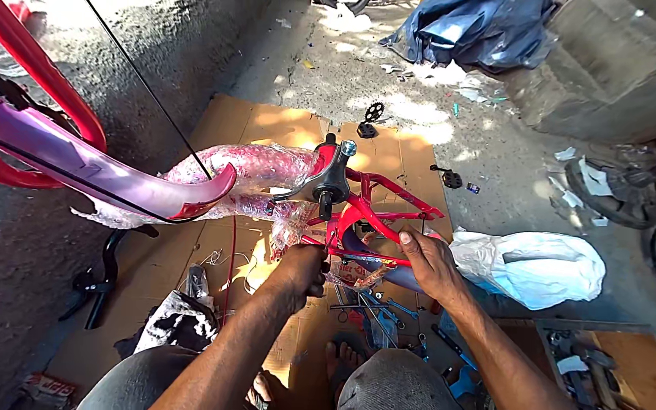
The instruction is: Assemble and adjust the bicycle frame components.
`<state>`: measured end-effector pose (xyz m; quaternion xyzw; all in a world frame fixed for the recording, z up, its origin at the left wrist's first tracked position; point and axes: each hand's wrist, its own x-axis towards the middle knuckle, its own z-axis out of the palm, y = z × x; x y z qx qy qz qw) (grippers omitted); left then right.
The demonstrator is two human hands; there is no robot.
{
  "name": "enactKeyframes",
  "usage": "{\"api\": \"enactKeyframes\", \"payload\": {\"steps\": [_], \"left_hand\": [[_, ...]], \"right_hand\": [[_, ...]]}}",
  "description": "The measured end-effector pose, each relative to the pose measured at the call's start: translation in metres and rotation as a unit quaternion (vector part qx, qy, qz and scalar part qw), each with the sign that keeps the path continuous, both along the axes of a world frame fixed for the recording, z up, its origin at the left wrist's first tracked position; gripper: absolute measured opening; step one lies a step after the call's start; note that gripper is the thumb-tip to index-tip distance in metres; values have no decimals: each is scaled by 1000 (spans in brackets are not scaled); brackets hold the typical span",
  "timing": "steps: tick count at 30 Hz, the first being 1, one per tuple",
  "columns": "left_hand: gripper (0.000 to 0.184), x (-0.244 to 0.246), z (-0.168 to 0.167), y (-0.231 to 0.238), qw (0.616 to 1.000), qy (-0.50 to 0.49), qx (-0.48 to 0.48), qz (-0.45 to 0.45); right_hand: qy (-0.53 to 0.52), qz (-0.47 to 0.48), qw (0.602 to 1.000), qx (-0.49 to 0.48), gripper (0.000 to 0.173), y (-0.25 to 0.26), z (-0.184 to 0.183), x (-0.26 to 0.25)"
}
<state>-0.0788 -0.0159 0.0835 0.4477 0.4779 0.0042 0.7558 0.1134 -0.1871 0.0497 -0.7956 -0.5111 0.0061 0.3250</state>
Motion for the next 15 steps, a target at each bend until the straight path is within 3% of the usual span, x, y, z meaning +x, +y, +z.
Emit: {"api": "enactKeyframes", "payload": {"steps": [6,15], "left_hand": [[18,17,27,25,998,32,-45,-36],[15,35,19,-29,989,14,-61,132]], "right_hand": [[-3,4,1000,-2,57,0,1,2],[-2,7,1000,-9,55,2,3,1]]}}
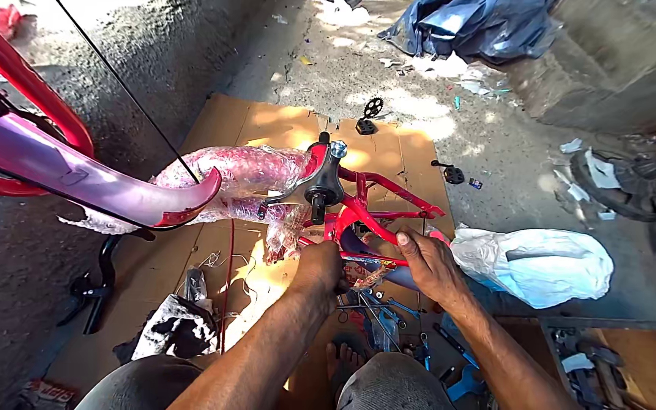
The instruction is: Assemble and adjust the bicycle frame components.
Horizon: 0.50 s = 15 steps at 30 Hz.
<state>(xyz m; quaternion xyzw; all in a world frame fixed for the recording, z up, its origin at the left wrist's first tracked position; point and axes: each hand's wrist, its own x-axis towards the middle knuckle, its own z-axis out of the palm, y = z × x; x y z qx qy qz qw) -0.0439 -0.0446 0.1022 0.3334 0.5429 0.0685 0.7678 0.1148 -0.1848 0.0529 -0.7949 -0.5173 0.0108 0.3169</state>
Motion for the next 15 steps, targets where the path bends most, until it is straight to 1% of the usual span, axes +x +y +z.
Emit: {"api": "enactKeyframes", "payload": {"steps": [3,7,10,11,13,14,15], "left_hand": [[12,14,5,-19,1000,14,15,19],[13,13,5,-16,1000,19,14,-6],[10,10,-7,-24,997,15,67,-27],[12,7,-15,-24,995,12,91,-46],[33,-10,-24,-13,989,4,103,-107],[36,-20,-26,-3,986,3,97,-134],[30,-27,-26,9,984,3,94,-150]], "right_hand": [[6,5,1000,-8,55,-1,2,0],[14,10,1000,-11,55,-2,2,2],[17,8,1000,-9,55,-2,1,0],[14,5,1000,-6,56,-1,1,0],[11,7,1000,-7,57,-3,0,1],[12,9,1000,-12,57,-5,0,1],[17,10,1000,-17,57,-5,1,2]]}}
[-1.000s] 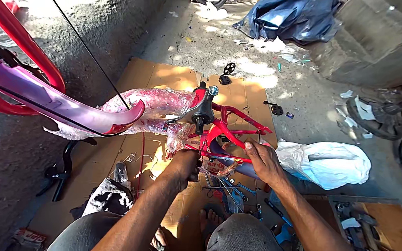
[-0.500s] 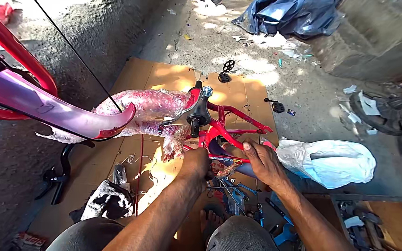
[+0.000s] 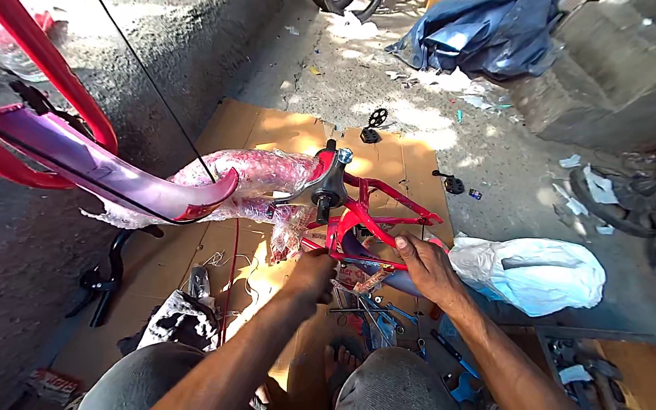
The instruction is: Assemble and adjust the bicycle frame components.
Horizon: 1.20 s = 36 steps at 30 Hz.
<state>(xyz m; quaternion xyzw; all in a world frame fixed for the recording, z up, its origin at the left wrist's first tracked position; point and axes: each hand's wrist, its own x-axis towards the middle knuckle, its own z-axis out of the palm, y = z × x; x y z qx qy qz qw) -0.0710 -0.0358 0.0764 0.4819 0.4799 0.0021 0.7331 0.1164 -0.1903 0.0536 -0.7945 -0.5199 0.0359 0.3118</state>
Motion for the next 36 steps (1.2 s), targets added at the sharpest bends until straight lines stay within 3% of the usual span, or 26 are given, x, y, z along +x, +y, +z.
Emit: {"api": "enactKeyframes", "payload": {"steps": [2,6,8,13,15,18,21,26,36], "left_hand": [[14,-7,5,18,1000,11,-1,-25],[15,-4,7,17,997,29,44,-48],[24,-1,5,12,989,53,103,-92],[23,-3,1,17,904,110,325,-254],[23,-3,0,20,874,114,373,-290],[21,-6,-4,26,859,96,397,-309],[20,-10,-11,27,861,78,401,-302],[33,-14,-39,1,913,51,352,-199],[30,-3,-44,-18,930,80,323,-158]], "right_hand": [[7,2,1000,-7,58,0,1,1],[-1,1,1000,1,59,3,0,2],[-2,0,1000,5,59,3,-1,3],[-8,3,1000,12,57,4,-2,3],[-7,5,1000,13,57,5,-1,3],[-4,5,1000,17,57,5,-1,3],[10,-2,1000,16,58,4,0,2],[3,-7,1000,20,58,3,0,0],[6,-4,1000,26,58,4,-4,3]]}}
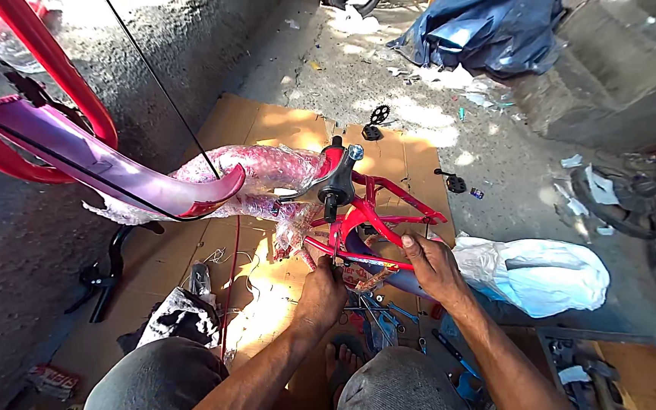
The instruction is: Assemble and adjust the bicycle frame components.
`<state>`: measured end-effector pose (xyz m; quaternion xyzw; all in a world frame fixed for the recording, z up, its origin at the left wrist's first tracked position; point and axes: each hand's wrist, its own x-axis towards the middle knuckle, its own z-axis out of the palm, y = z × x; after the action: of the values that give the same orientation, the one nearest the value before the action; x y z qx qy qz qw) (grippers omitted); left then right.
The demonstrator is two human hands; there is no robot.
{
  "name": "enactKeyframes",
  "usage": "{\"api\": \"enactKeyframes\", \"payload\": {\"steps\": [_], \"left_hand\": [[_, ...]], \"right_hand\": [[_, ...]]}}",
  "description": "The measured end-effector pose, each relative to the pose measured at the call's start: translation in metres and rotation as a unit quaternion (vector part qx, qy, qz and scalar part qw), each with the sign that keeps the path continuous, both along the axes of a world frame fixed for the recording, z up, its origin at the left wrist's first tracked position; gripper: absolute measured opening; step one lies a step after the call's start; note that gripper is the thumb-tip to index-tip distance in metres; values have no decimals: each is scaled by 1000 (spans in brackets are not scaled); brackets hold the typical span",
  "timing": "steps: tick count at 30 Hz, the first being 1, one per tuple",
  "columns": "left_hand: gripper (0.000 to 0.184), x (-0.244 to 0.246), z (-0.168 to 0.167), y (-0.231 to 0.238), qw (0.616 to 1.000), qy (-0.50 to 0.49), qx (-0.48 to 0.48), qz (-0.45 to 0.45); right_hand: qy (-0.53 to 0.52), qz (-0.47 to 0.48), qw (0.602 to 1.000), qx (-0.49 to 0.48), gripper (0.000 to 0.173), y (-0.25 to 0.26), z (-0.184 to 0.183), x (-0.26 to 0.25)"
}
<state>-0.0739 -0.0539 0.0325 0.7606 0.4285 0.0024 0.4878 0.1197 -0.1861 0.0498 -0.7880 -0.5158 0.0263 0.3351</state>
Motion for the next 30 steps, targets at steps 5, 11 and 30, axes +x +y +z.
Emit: {"api": "enactKeyframes", "payload": {"steps": [5,11,30], "left_hand": [[30,2,-1,0,998,-8,-53,20],[30,-7,-1,13,999,1,13,-31],[23,-16,-5,38,980,18,79,-182]], "right_hand": [[-3,0,1000,-1,58,-1,0,-1],[8,-1,1000,-9,58,-3,2,-2],[26,-6,1000,-12,59,-1,3,-1]]}}
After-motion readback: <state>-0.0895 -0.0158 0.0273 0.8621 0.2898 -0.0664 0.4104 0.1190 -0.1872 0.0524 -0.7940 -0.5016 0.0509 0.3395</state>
